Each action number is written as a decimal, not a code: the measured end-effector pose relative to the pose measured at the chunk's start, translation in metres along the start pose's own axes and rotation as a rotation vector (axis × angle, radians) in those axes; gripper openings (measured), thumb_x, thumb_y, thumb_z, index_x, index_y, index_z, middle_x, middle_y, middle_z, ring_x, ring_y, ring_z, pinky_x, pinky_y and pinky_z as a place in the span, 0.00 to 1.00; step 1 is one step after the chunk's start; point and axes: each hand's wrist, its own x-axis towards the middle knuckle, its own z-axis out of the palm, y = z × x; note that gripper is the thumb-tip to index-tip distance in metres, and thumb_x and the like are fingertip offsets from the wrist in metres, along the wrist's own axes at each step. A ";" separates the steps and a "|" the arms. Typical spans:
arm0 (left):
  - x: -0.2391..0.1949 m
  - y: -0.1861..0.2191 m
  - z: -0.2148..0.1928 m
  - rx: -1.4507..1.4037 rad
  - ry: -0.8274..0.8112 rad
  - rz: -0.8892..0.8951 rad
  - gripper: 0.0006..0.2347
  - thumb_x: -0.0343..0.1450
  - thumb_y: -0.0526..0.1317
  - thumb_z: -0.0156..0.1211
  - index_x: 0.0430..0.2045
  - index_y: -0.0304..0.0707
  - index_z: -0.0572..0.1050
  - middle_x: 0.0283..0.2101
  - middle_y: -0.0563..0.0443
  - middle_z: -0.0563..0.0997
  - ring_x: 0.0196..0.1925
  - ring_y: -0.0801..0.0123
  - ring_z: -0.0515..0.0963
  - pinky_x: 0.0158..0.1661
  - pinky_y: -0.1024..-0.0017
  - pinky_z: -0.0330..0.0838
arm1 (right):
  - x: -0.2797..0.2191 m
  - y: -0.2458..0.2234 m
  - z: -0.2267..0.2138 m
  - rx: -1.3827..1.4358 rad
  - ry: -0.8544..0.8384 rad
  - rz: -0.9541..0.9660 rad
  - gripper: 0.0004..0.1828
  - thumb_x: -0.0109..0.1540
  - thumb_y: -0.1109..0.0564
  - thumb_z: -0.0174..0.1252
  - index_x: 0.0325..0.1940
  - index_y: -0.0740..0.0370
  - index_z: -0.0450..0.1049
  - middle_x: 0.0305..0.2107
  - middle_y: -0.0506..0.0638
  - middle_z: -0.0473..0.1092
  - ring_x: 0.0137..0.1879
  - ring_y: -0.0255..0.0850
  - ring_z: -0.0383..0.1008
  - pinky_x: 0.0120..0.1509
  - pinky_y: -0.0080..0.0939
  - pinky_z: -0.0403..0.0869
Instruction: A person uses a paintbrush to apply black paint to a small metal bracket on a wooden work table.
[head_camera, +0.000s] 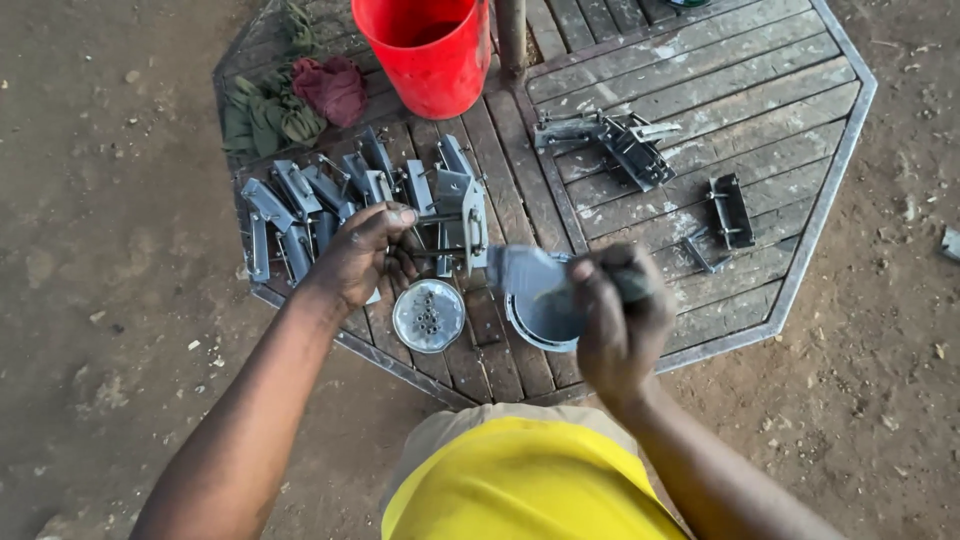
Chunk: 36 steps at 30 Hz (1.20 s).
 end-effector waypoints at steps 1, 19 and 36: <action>-0.001 0.000 0.000 0.000 0.001 -0.001 0.14 0.67 0.47 0.66 0.39 0.39 0.76 0.25 0.38 0.81 0.21 0.56 0.84 0.18 0.67 0.79 | 0.006 -0.003 0.001 0.000 -0.001 0.001 0.11 0.67 0.59 0.58 0.32 0.66 0.75 0.16 0.52 0.66 0.23 0.36 0.63 0.29 0.38 0.64; 0.000 -0.002 -0.011 0.039 -0.073 0.033 0.17 0.68 0.48 0.66 0.43 0.34 0.76 0.26 0.39 0.80 0.21 0.56 0.83 0.20 0.64 0.82 | 0.047 -0.008 0.033 0.453 0.210 0.335 0.06 0.63 0.56 0.55 0.32 0.60 0.71 0.13 0.45 0.61 0.18 0.28 0.58 0.22 0.28 0.59; -0.019 0.010 -0.014 -0.047 -0.253 0.014 0.21 0.68 0.48 0.60 0.49 0.30 0.72 0.26 0.36 0.80 0.21 0.56 0.84 0.16 0.69 0.80 | -0.005 0.089 0.015 1.009 -0.011 0.527 0.19 0.65 0.54 0.60 0.57 0.66 0.75 0.32 0.60 0.76 0.39 0.43 0.77 0.41 0.34 0.75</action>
